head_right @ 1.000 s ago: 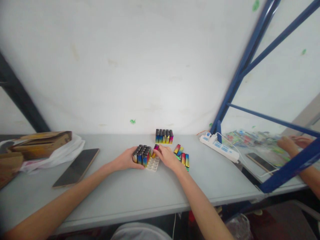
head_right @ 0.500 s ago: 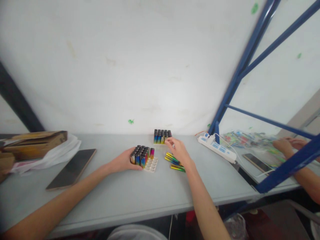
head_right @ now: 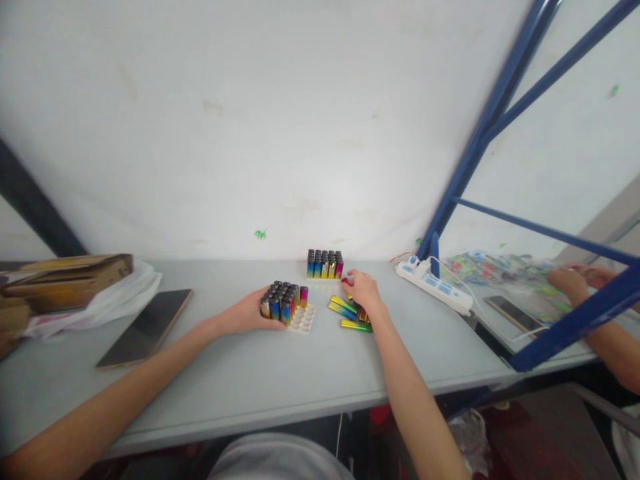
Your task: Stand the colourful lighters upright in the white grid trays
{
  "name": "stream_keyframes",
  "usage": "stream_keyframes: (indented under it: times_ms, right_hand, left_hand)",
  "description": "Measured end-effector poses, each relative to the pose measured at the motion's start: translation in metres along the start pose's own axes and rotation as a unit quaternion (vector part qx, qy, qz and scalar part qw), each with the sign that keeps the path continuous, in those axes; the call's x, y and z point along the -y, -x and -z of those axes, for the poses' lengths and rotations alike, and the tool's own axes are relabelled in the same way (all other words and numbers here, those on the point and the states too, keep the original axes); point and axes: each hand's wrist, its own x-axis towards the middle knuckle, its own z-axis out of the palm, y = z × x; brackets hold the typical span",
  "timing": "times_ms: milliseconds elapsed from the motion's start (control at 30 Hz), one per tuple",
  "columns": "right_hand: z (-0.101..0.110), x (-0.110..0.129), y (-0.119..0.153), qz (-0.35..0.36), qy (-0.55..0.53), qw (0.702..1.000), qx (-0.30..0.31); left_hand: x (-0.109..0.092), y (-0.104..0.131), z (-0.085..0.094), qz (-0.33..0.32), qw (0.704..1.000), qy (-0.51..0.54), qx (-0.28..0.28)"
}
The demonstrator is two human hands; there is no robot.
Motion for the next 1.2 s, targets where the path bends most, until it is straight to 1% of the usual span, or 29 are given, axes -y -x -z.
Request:
stream_keyframes:
  times_ms: [100, 167, 233, 300, 367, 500, 600, 700, 800, 867, 900, 967, 1033, 1100, 1200]
  right_hand:
    - [0.001, 0.001, -0.001, -0.016, -0.002, 1.000, 0.014]
    - [0.007, 0.000, -0.002, -0.004, -0.005, 1.000, 0.018]
    - [0.015, -0.005, -0.003, 0.009, 0.005, 1.000, -0.003]
    - [0.023, -0.012, -0.001, 0.004, 0.020, 0.999, -0.029]
    - [0.027, -0.019, 0.003, -0.015, 0.023, 0.999, -0.027]
    - [0.020, -0.026, 0.012, -0.035, 0.013, 0.999, 0.029]
    - [0.013, -0.023, 0.012, -0.032, 0.021, 0.998, 0.040]
    - [0.015, -0.018, 0.009, -0.021, -0.004, 0.999, 0.024]
    - [0.023, -0.011, 0.007, -0.016, -0.084, 0.996, -0.029]
    - [0.027, -0.004, 0.008, -0.016, -0.185, 0.981, -0.059]
    - [0.028, 0.002, 0.010, -0.013, -0.254, 0.965, -0.059]
    - [0.027, 0.015, 0.014, -0.001, -0.401, 0.916, -0.029]
    - [0.025, 0.029, 0.020, 0.017, -0.503, 0.864, 0.011]
    - [0.023, 0.043, 0.025, 0.029, -0.551, 0.833, 0.035]
    - [0.023, 0.057, 0.030, 0.024, -0.584, 0.809, 0.058]
  left_hand:
    - [0.001, 0.000, 0.000, 0.002, 1.000, -0.002, 0.001]
    - [0.002, -0.001, 0.000, 0.003, 1.000, -0.004, -0.002]
    - [0.003, -0.001, 0.000, -0.001, 1.000, -0.007, -0.005]
    - [0.003, -0.001, 0.000, -0.008, 1.000, -0.006, -0.004]
    - [0.003, -0.001, 0.000, -0.013, 1.000, -0.003, -0.002]
    - [0.002, -0.001, 0.000, -0.007, 1.000, 0.005, 0.000]
    - [0.001, 0.000, 0.000, -0.001, 1.000, 0.008, 0.001]
    - [0.001, 0.000, 0.000, 0.000, 1.000, 0.007, -0.002]
    - [0.001, 0.000, 0.000, 0.002, 1.000, 0.005, 0.000]
    - [0.001, 0.000, 0.000, 0.000, 1.000, -0.003, -0.002]
    - [0.001, 0.000, 0.000, -0.003, 1.000, -0.007, -0.004]
    - [0.001, 0.000, 0.000, -0.007, 1.000, -0.010, -0.004]
    - [0.001, 0.000, 0.001, -0.007, 1.000, -0.009, -0.001]
    - [0.001, 0.000, 0.000, -0.004, 1.000, -0.007, 0.001]
    - [0.002, 0.000, -0.001, -0.005, 1.000, 0.001, -0.003]
